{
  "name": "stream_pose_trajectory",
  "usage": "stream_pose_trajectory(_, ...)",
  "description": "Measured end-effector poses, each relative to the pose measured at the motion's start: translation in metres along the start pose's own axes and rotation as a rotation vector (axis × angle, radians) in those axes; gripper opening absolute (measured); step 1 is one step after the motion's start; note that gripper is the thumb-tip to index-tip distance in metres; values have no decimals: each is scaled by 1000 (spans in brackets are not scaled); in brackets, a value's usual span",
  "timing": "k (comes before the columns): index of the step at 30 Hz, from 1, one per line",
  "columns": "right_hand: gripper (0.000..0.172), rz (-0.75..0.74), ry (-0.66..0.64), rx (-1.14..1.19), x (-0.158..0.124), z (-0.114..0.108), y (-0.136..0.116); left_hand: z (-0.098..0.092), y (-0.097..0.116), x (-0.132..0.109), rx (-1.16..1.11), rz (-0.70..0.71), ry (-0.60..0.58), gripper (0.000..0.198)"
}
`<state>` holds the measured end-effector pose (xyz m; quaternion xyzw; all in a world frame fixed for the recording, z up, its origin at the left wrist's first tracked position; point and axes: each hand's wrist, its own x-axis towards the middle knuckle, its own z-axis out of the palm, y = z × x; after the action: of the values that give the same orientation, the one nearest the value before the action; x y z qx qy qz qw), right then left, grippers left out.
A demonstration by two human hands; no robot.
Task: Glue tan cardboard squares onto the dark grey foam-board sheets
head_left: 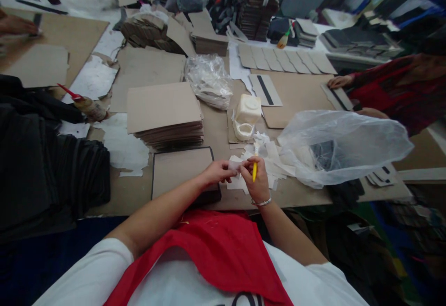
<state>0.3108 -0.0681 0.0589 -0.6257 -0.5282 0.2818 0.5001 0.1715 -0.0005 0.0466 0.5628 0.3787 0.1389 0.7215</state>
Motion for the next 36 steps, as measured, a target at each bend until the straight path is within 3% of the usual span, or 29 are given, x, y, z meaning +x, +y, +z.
stream_pose_trajectory(4, 38, -83, -125, -131, 4, 0, -20, 0, 0, -14, -217, -57, -59, 33)
stream_pose_trajectory(7, 31, -152, -216, -299, 11, 12, -27, -14, -3, -39, -176, -81, -17, 31)
stream_pose_trajectory(12, 22, -156, -90, -234, 30, 48, -23, -66, -16, -92, -84, -180, 84, 32)
stream_pose_trajectory(17, 25, -113, -17, -175, 47, 90, 0, -130, -34, -127, -131, -234, 400, 36)
stream_pose_trajectory(21, 25, -152, -13, -338, 49, 119, 16, -170, -43, -124, 32, -90, 659, 31)
stream_pose_trajectory(24, 23, -217, -31, -467, 50, 132, 26, -188, -51, -112, 188, -51, 783, 27)
stream_pose_trajectory(30, 23, -298, -58, -636, 52, 138, 39, -194, -64, -96, 501, -103, 897, 27)
stream_pose_trajectory(36, 24, -312, -59, -669, 53, 136, 43, -194, -62, -94, 547, -140, 895, 27)
